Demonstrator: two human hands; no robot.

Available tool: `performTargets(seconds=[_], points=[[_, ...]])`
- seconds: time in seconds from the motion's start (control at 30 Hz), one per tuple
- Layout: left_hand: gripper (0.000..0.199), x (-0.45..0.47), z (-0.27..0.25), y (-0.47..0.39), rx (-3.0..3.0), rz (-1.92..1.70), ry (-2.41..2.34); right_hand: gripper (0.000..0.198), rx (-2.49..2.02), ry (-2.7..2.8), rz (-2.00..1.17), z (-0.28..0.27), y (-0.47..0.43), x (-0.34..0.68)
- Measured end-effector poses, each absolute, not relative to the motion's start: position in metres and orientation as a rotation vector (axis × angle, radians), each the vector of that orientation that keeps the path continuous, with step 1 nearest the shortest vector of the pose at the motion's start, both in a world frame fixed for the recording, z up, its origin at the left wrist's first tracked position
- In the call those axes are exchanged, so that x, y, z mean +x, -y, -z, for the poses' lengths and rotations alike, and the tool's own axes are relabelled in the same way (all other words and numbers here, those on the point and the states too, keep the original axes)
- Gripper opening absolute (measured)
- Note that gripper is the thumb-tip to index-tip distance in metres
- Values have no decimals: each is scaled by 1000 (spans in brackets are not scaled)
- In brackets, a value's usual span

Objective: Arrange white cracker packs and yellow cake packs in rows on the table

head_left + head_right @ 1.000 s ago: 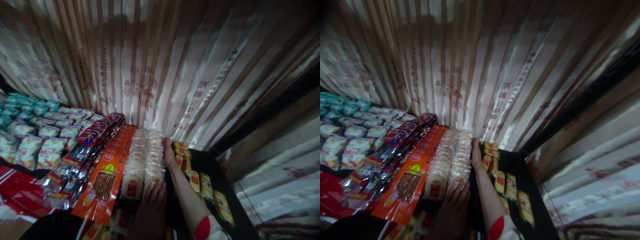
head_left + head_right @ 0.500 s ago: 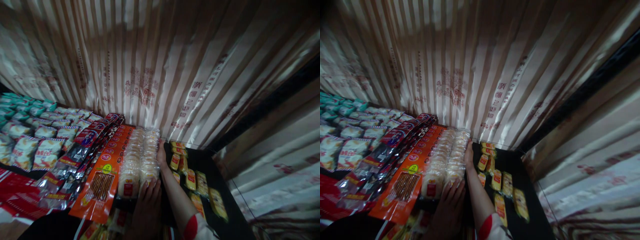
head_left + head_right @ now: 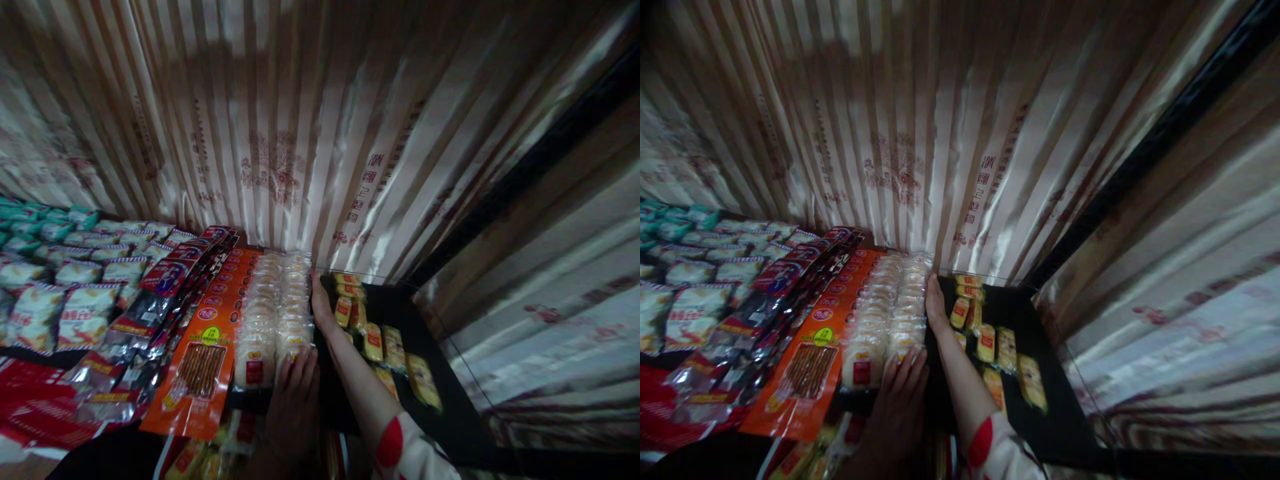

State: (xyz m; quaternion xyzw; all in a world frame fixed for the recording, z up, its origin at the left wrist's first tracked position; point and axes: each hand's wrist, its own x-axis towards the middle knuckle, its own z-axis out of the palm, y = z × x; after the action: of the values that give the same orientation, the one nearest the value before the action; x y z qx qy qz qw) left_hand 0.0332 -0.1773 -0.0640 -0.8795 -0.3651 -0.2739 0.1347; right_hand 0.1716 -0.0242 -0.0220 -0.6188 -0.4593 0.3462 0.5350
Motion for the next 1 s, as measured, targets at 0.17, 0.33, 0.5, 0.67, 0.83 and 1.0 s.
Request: performTargets(seconds=[0.17,0.33,0.5,0.67,0.83,1.0], points=[[40,33,67,177,-2544,815,1019,75,-1404,881,-857,35,40,171],[37,34,68,178,-2540,792,1031,67,-1298,925,-982,40,46,155],[35,35,69,178,-2536,861,1002,66,-1474,995,-839,29,51,170],[35,36,72,177,-2534,892,946,49,-1805,1246,-365,14,45,230],[37,37,74,176,-2527,886,930,34,-2061,1376,-139,9,32,290],[39,37,74,175,-2559,840,913,38,-2389,1350,-277,9,22,313]])
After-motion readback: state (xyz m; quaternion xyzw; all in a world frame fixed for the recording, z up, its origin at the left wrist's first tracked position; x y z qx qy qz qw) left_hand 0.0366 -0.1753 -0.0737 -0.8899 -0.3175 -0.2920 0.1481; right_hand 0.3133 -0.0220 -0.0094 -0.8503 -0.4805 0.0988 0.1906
